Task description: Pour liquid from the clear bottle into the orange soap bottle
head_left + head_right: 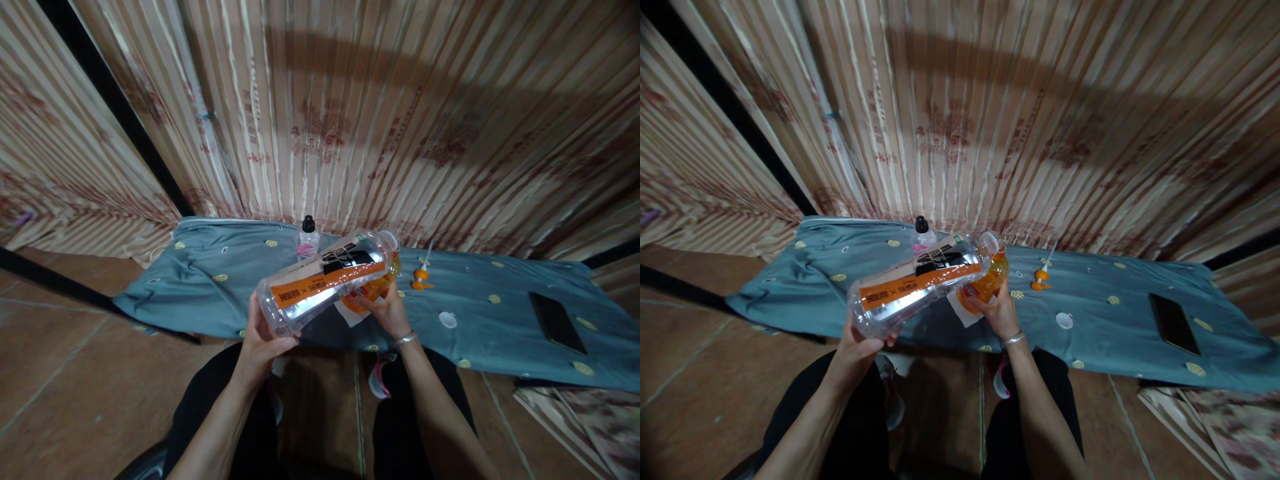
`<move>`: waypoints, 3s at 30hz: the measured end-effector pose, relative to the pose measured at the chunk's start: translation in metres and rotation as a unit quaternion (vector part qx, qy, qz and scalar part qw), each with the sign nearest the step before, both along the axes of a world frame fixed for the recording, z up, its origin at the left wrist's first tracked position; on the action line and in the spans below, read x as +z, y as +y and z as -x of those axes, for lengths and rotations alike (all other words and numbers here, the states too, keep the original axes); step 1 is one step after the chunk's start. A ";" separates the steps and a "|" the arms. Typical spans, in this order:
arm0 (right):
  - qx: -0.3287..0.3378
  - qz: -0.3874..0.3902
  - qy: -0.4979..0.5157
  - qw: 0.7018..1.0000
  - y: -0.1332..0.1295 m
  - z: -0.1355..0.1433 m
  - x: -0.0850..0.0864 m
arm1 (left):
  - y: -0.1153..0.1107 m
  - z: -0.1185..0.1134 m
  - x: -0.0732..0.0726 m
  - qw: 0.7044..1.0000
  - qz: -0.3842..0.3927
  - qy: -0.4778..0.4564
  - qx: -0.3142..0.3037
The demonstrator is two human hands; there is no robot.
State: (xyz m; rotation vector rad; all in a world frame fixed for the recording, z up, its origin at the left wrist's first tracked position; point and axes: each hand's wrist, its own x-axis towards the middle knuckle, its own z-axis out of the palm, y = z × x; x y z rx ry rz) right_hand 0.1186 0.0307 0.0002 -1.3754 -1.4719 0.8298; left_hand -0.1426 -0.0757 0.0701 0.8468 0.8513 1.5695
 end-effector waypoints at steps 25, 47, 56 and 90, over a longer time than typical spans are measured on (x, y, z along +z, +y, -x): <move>-0.010 0.012 -0.037 0.999 -0.003 0.003 0.004 | -0.001 0.001 -0.003 1.000 -0.017 0.002 -0.023; -0.012 0.003 -0.041 0.999 -0.001 0.001 -0.002 | 0.001 0.000 -0.007 1.000 0.009 0.008 0.006; -0.004 -0.016 -0.048 0.999 0.000 0.003 -0.001 | 0.005 0.001 -0.008 1.000 0.000 0.012 -0.002; 0.006 -0.010 0.003 1.000 -0.002 0.007 0.003 | 0.012 -0.003 -0.013 0.995 -0.097 -0.024 -0.023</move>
